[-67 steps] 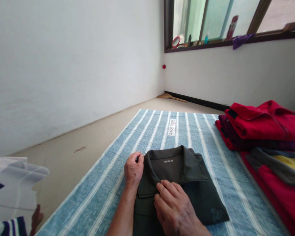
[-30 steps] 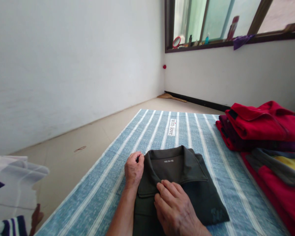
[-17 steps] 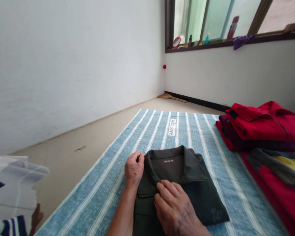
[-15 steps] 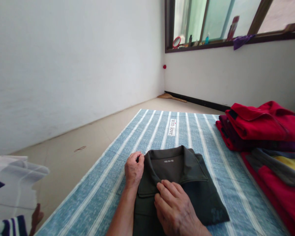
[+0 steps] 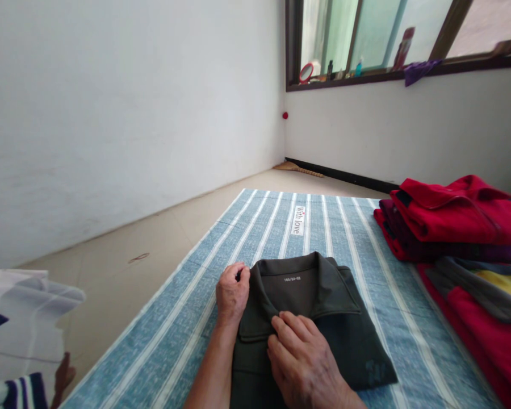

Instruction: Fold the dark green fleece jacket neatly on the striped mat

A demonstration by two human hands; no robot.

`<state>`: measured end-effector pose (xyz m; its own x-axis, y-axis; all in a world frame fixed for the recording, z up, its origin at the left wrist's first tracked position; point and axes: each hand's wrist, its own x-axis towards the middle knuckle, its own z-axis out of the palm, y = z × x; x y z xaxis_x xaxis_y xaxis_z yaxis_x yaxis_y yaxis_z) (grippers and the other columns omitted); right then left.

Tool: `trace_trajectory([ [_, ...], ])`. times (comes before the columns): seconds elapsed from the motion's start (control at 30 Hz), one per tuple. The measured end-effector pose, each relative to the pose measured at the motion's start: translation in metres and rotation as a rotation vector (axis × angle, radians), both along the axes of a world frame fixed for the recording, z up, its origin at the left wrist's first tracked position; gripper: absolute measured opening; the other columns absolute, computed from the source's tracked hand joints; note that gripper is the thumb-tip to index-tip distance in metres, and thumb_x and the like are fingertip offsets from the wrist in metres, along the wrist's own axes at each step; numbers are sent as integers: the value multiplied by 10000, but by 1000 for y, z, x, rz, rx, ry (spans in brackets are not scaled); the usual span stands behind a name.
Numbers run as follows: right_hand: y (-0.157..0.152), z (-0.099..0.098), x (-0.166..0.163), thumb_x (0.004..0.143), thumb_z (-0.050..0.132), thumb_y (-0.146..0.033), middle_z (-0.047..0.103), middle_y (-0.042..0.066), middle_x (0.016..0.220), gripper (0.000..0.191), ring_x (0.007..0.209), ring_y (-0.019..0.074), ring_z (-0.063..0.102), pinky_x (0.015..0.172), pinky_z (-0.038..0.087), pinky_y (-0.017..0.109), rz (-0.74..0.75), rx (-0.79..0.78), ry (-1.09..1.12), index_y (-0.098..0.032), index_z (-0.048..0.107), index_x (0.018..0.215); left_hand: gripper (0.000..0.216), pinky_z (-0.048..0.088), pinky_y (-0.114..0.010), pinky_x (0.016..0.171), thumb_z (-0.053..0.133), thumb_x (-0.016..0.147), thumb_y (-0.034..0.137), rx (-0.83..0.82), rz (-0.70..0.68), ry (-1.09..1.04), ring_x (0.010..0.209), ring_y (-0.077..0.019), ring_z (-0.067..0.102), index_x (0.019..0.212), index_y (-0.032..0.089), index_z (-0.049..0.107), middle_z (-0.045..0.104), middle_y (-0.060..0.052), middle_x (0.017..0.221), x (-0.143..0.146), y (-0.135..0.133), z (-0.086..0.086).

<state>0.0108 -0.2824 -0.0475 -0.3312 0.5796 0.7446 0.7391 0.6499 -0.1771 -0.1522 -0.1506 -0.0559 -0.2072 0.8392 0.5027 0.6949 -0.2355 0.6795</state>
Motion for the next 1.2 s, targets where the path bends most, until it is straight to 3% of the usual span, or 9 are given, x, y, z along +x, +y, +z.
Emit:
trace_trajectory([
  [1.2, -1, 2, 1, 878, 428, -141, 681, 61, 1042, 188, 994, 218, 587, 845, 449, 358, -3, -8, 0, -185, 605, 926, 229, 515, -327, 833, 499, 793, 336, 1, 9, 6, 879, -213, 663, 793, 190, 676, 721, -76, 919, 0, 0, 0],
])
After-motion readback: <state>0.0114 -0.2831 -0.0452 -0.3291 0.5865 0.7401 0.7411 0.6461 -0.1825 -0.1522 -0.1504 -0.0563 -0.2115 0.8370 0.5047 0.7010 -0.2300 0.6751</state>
